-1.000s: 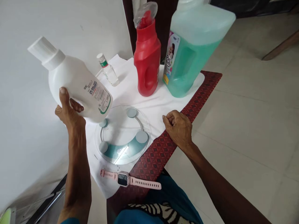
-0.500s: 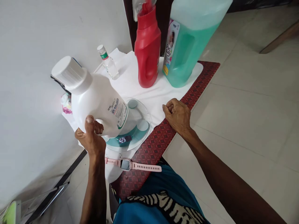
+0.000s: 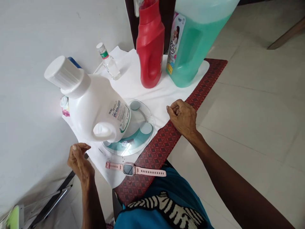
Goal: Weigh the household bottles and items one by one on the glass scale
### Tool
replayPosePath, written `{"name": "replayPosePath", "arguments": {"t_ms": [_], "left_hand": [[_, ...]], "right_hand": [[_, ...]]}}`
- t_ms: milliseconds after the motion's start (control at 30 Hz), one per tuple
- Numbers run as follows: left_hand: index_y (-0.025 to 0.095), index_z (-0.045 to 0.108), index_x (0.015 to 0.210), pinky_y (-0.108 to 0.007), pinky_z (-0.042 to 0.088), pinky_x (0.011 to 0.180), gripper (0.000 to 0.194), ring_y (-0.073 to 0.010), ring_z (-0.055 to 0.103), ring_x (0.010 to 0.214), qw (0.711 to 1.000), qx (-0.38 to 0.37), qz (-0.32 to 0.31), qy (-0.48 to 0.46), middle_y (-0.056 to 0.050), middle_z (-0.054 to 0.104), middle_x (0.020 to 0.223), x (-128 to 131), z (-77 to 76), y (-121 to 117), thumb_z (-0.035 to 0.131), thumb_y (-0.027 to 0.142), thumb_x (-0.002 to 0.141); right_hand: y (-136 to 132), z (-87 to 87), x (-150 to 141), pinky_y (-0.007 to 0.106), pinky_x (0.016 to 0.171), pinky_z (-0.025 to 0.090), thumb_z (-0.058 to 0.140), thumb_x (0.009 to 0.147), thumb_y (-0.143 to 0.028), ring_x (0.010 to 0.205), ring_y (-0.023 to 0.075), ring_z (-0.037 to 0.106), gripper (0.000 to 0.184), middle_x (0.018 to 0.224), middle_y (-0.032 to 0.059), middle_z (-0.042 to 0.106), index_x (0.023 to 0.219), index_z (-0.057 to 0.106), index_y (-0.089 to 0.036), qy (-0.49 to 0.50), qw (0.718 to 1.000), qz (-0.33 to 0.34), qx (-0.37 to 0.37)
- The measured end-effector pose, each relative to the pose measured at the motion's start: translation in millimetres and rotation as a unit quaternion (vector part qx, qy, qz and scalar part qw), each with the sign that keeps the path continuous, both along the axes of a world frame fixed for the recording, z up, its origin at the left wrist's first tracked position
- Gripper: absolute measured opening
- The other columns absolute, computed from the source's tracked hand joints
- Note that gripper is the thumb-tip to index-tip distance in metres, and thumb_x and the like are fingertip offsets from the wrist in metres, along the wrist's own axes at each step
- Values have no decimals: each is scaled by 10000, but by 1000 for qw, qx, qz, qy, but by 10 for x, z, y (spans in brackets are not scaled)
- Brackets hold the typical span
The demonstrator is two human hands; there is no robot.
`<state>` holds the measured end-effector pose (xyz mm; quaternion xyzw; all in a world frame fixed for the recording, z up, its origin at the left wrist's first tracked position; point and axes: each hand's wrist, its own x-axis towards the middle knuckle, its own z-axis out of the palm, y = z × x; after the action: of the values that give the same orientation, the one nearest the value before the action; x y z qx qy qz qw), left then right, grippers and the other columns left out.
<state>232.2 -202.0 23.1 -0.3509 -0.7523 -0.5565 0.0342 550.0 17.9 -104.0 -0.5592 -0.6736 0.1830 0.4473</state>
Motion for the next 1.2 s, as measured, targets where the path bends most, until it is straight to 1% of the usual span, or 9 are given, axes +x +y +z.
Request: {"name": "replayPosePath", "arguments": {"t_ms": [133, 233, 300, 400, 500, 633, 800, 1033, 1200], "left_hand": [[218, 691, 942, -398, 605, 834, 551, -231, 682, 817, 1000, 28, -12, 6, -42, 679, 856, 75, -21, -29, 560, 741, 1051], [238, 692, 1089, -425, 631, 898, 651, -270, 724, 977, 996, 41, -70, 45, -67, 718, 1019, 199, 120, 145, 567, 867, 976], [236, 699, 1013, -440, 632, 916, 697, -310, 739, 1053, 992, 13, -119, 49, -86, 736, 1009, 292, 231, 307, 582, 918, 930], [229, 578, 695, -386, 591, 741, 701, -254, 679, 788, 983, 12, -180, -43, -49, 611, 710, 450, 382, 564, 711, 893, 877], [223, 371, 594, -275, 386, 500, 792, -110, 374, 492, 966, 106, -170, -162, 47, 344, 542, 613, 532, 799, 937, 760, 730], [219, 373, 614, -231, 260, 437, 715, -59, 260, 456, 955, 177, -121, -207, 80, 307, 546, 726, 768, 1061, 998, 564, 663], [234, 399, 645, -239, 240, 425, 693, -71, 274, 481, 952, 218, -140, -162, 69, 299, 570, 613, 955, 1618, 968, 623, 712], [264, 325, 772, -248, 242, 452, 783, -91, 278, 529, 956, 189, -170, -143, 62, 265, 634, 428, 667, 3020, 747, 918, 848], [268, 356, 754, -282, 313, 458, 691, -118, 352, 537, 956, 154, -143, -202, 35, 325, 644, 516, 397, 3694, 656, 871, 905]], "right_hand": [[-6, 20, 12, 431, 828, 511, 657, 965, -346, 700, 240, 575, 247, 699, 8, 623, 829, 456, -303, -8, 1000, 0, -7], [-10, 38, 18, 426, 819, 510, 674, 956, -327, 686, 229, 567, 243, 705, 6, 623, 826, 471, -299, -7, 1000, 3, -14], [-14, 45, 16, 420, 813, 503, 675, 949, -317, 679, 225, 563, 236, 700, 3, 614, 825, 475, -296, -4, 1000, 3, -14], [-18, 47, 5, 406, 804, 484, 657, 947, -315, 662, 220, 550, 235, 685, -5, 595, 818, 461, -296, 5, 1000, -1, 4], [-20, 48, 2, 390, 774, 452, 639, 954, -316, 639, 217, 538, 237, 670, -14, 570, 808, 455, -293, 8, 1000, 1, 29], [-22, 51, 7, 376, 776, 433, 634, 978, -293, 647, 217, 546, 239, 665, -23, 560, 811, 463, -288, 7, 998, 9, 56], [-28, 36, 0, 372, 775, 415, 635, 1004, -262, 679, 222, 572, 263, 689, -18, 592, 814, 455, -286, 6, 996, 7, 83], [-26, 49, 3, 363, 748, 403, 628, 1040, -226, 682, 216, 584, 273, 702, -22, 617, 828, 466, -285, -1, 993, 6, 120], [-23, 69, 10, 353, 738, 409, 634, 1058, -196, 646, 196, 563, 296, 701, -36, 619, 827, 469, -281, -3, 991, -2, 135]]}}
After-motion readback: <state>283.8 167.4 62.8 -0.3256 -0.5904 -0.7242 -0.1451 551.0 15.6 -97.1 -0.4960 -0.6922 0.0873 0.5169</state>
